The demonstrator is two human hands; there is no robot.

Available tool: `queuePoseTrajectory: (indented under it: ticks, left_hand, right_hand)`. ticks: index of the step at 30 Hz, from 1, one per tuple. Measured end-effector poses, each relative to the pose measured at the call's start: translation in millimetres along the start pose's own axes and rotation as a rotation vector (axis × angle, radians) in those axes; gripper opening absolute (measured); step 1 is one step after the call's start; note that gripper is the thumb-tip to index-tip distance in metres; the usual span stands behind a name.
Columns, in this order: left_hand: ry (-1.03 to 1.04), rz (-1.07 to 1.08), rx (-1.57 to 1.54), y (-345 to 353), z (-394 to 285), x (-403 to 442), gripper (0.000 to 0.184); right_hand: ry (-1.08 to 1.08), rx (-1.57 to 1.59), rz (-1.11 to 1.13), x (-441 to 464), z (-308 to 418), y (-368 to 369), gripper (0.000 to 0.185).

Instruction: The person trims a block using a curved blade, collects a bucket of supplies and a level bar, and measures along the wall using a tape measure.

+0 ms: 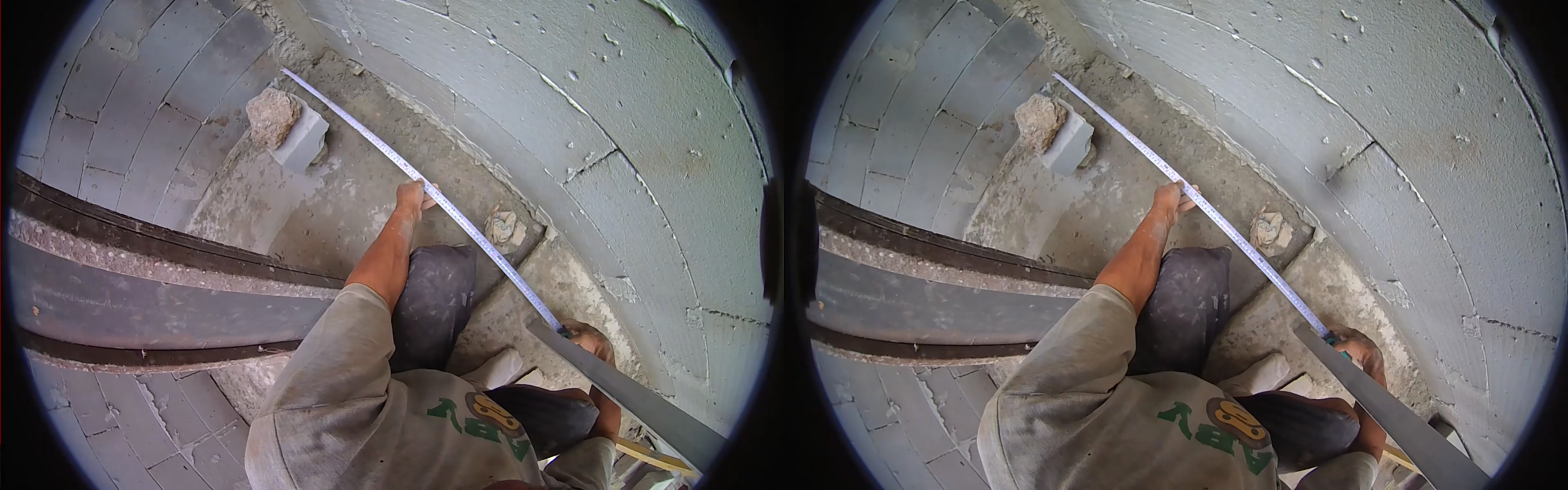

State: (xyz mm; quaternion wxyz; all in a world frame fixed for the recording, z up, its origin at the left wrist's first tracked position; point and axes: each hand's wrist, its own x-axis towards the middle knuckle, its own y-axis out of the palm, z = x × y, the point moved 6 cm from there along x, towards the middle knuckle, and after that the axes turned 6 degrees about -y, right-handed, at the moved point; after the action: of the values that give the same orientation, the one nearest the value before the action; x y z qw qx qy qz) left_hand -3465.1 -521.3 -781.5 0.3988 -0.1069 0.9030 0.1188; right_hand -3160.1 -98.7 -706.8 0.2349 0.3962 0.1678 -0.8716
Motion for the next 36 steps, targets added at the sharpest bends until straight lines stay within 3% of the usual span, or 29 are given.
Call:
queuePoseTrajectory:
  ticks: [13,19,22,23,36]
  left_hand:
    - [-0.002,-0.011,0.052,-5,4,11,0.026]
    - [0.053,-0.077,0.059,-5,-8,14,0.024]
    - [0.078,-0.099,0.035,-11,-14,17,0.022]
    - [0.075,-0.092,0.015,-11,-15,18,0.022]
    - [0.081,-0.087,0.144,-35,6,52,0.031]
  right_hand:
    - [0.2,-0.061,-0.075,15,-2,0,0.068]
    - [0.094,0.096,-0.165,24,-14,-10,0.074]
    - [0.137,0.013,-0.124,11,-10,-14,0.066]
    - [0.102,-0.055,-0.109,6,-17,-18,0.053]
    - [0.091,-0.077,-0.193,-7,-37,-9,0.057]
